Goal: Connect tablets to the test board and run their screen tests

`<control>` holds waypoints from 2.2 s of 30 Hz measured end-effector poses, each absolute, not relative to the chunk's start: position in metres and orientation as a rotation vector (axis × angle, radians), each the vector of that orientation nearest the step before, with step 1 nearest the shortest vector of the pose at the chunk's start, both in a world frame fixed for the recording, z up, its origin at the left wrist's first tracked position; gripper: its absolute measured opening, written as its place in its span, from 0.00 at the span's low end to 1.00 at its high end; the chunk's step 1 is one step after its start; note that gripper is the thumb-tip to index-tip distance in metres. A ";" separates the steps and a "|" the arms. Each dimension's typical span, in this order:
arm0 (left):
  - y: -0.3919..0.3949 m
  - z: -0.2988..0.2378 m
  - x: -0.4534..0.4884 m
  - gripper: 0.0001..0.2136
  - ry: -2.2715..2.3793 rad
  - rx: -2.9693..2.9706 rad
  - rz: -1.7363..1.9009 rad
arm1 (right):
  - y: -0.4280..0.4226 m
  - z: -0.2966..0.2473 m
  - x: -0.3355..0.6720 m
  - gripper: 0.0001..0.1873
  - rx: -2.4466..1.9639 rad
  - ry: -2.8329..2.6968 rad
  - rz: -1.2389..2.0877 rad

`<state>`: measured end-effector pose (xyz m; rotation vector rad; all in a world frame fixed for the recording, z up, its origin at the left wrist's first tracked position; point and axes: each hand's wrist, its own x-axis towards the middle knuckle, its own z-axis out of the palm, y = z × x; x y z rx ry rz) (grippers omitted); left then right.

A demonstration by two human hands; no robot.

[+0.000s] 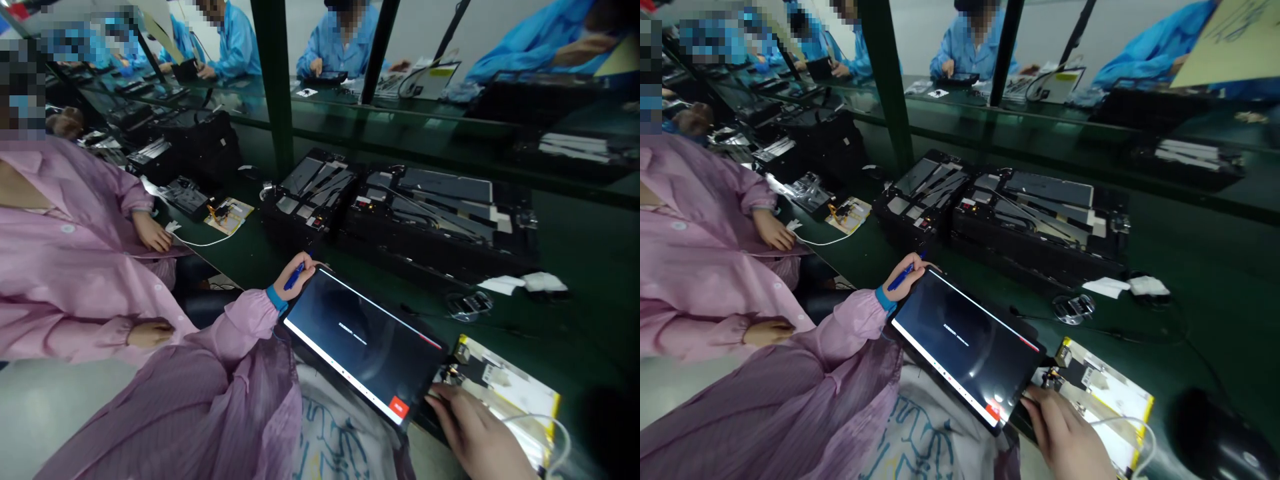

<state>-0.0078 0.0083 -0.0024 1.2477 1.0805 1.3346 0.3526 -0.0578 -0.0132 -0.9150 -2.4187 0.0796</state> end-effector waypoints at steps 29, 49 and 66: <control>0.039 -0.006 -0.004 0.16 1.215 1.268 1.377 | -0.030 -0.019 0.365 0.12 -0.808 -2.417 0.125; 0.041 -0.006 -0.002 0.17 1.225 1.264 1.378 | 0.001 -0.007 0.374 0.11 -1.270 -2.066 0.347; 0.012 -0.008 -0.007 0.17 1.102 1.201 1.349 | 0.077 -0.030 0.352 0.18 -1.224 -2.265 0.884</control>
